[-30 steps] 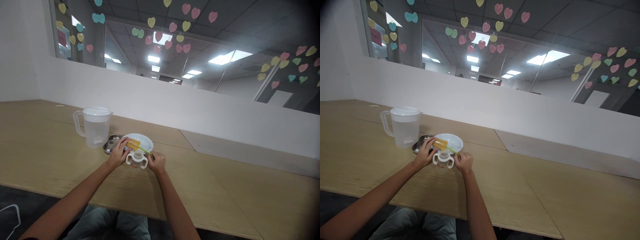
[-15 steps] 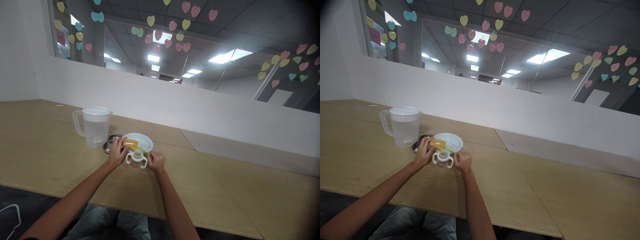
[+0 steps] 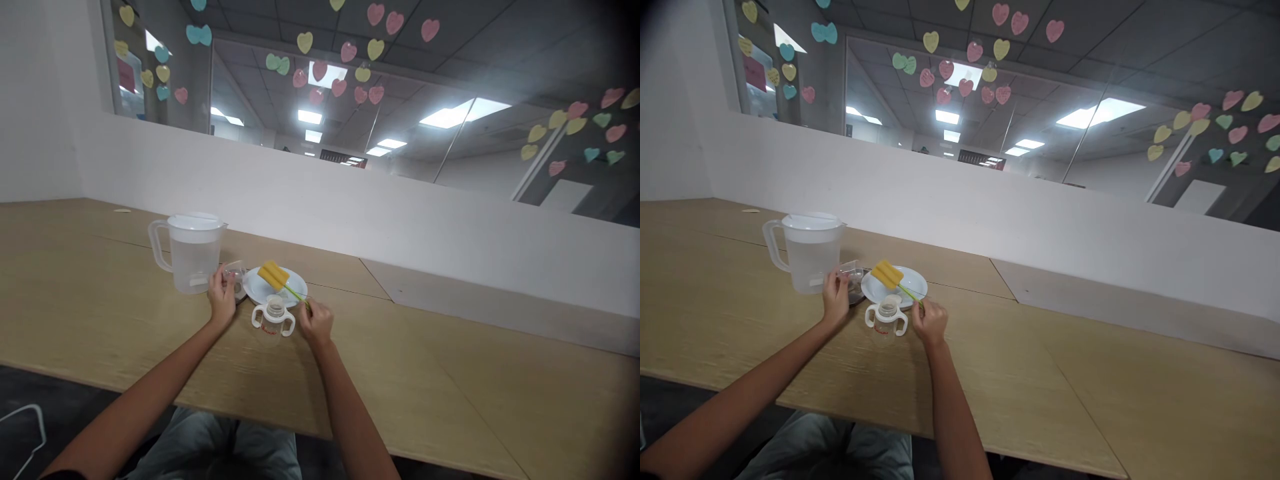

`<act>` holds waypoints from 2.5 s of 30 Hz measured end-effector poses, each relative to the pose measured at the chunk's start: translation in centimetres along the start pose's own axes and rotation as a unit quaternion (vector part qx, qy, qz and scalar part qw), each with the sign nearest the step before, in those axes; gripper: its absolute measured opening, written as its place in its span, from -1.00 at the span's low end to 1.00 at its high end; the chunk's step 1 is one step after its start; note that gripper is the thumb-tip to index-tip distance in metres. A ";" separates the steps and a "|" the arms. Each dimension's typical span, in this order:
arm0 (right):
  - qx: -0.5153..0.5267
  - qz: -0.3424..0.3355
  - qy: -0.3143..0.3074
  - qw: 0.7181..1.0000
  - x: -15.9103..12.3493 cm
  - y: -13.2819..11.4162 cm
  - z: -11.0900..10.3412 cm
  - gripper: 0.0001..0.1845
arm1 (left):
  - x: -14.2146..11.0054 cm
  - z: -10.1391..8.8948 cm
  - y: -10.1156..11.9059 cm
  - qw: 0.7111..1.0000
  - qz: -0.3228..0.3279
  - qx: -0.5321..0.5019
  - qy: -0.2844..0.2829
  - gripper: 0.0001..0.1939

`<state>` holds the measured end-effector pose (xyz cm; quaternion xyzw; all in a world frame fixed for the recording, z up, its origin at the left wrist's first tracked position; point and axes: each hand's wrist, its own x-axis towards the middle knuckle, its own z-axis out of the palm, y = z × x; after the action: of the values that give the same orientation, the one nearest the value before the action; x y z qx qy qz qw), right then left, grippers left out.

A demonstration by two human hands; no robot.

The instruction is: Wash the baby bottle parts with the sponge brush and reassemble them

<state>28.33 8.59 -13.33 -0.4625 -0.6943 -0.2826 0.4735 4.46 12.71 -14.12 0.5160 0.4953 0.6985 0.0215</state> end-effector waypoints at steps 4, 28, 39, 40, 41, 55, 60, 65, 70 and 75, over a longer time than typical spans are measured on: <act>0.001 0.007 0.000 1.000 0.0 0.1 0.0 -0.60 | 0.9 -0.2 -1.3 0.999 -0.012 0.037 0.001 -0.46; 0.008 0.007 0.006 1.000 0.1 0.0 0.1 -0.62 | 0.8 -0.1 -2.3 0.968 -0.017 0.188 -0.166 -0.40; -0.006 0.005 0.005 1.000 0.0 0.0 0.3 -0.63 | 0.7 -0.3 -2.2 0.938 0.021 0.267 -0.221 -0.59; -0.005 0.007 0.003 1.000 0.0 0.0 0.3 -0.62 | 0.7 -0.3 -2.1 0.937 0.022 0.269 -0.221 -0.58; -0.005 0.009 0.001 1.000 0.0 0.0 0.2 -0.62 | 0.8 -0.3 -1.9 0.939 0.022 0.269 -0.216 -0.58; 0.010 0.011 0.004 1.000 0.1 -0.2 0.1 -0.63 | 0.5 -0.6 -0.9 0.926 0.054 0.306 -0.215 -0.73; 0.008 0.009 0.002 1.000 0.1 -0.2 0.2 -0.64 | 0.4 -0.8 -0.4 0.914 0.060 0.323 -0.238 -0.78; 0.005 0.004 0.008 1.000 0.2 -0.2 0.1 -0.63 | 0.3 -0.8 -0.5 0.901 0.036 0.357 -0.243 -0.64; 0.007 0.006 0.009 1.000 0.2 -0.2 0.1 -0.63 | 0.3 -0.7 -1.0 0.894 0.022 0.378 -0.241 -0.60; 0.004 0.004 0.012 1.000 0.2 -0.2 0.1 -0.62 | 0.4 -0.8 -1.2 0.883 0.020 0.401 -0.241 -0.60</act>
<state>28.05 8.64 -13.16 -0.4596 -0.6879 -0.2837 0.4849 3.15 12.97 -14.68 0.6429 0.7023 0.2942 -0.0827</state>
